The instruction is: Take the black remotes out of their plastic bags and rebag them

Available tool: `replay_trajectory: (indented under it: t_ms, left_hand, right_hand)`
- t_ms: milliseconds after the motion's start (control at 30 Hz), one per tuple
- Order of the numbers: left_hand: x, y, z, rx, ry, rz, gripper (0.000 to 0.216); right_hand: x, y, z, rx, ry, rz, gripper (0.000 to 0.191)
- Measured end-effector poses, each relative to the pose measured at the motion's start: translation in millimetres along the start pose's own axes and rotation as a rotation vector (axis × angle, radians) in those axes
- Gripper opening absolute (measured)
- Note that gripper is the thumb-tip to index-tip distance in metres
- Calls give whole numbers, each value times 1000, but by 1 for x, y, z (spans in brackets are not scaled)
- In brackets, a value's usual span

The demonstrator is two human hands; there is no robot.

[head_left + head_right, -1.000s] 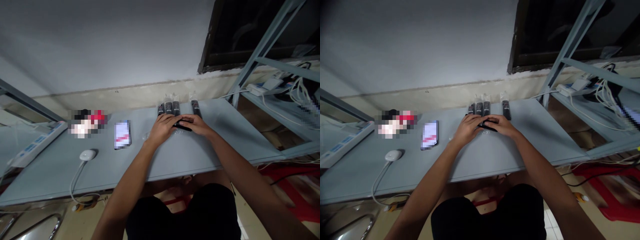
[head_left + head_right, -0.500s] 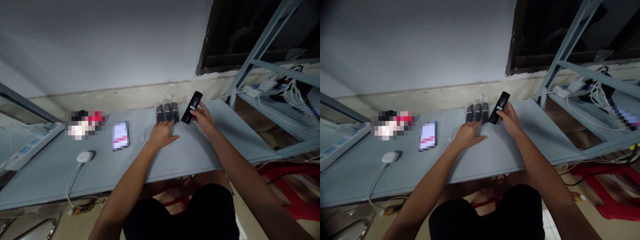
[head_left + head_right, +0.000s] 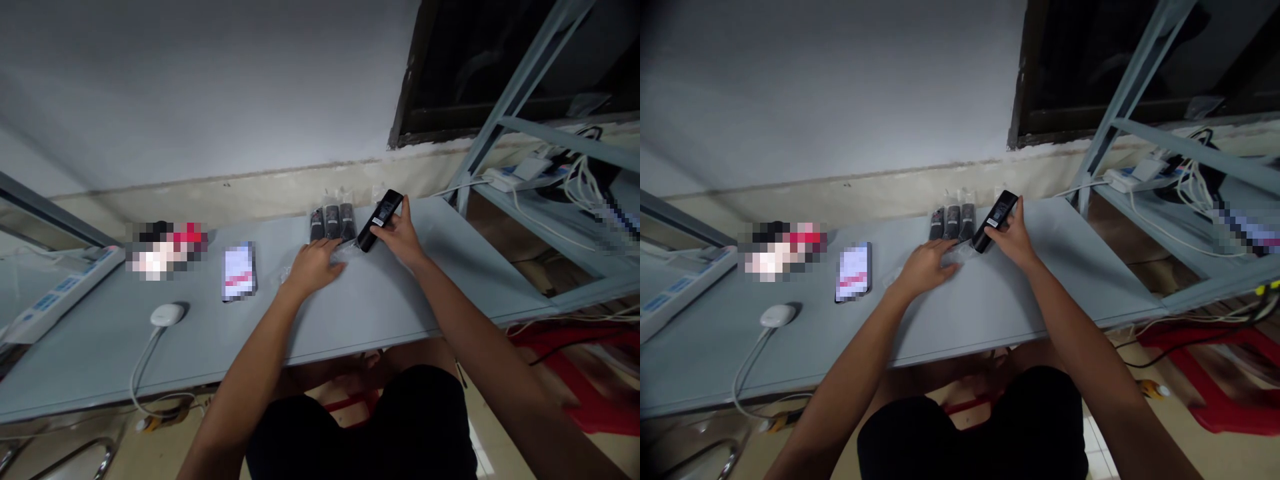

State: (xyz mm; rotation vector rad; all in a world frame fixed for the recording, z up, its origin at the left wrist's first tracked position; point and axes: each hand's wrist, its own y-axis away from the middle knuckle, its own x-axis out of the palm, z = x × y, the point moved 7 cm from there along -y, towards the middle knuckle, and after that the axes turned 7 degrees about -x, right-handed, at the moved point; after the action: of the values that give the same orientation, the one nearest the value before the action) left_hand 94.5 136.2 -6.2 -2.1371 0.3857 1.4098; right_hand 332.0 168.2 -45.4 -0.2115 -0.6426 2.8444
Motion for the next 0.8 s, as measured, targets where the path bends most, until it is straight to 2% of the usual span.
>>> replay_trajectory:
  t_ms: [167, 300, 467, 600, 700, 800]
  left_hand:
    - [-1, 2, -6, -23, 51, 31, 59]
    - [-4, 2, -6, -36, 60, -27, 60]
    - [-4, 0, -5, -53, -11, -71, 61]
    - [-1, 0, -11, -2, -20, -63, 62]
    - [-4, 0, -15, 54, 73, -46, 62]
    - [-11, -1, -10, 22, 278, -18, 53]
  right_hand:
    - [4, 6, 6, 31, -43, -14, 142]
    - [14, 10, 5, 82, -91, -7, 136]
    - [28, 14, -1, 75, -22, 15, 147]
    - [30, 15, -1, 80, -9, 29, 152]
    - [29, 14, 4, 64, -28, 64, 146]
    - [28, 13, 8, 63, -94, 107, 135]
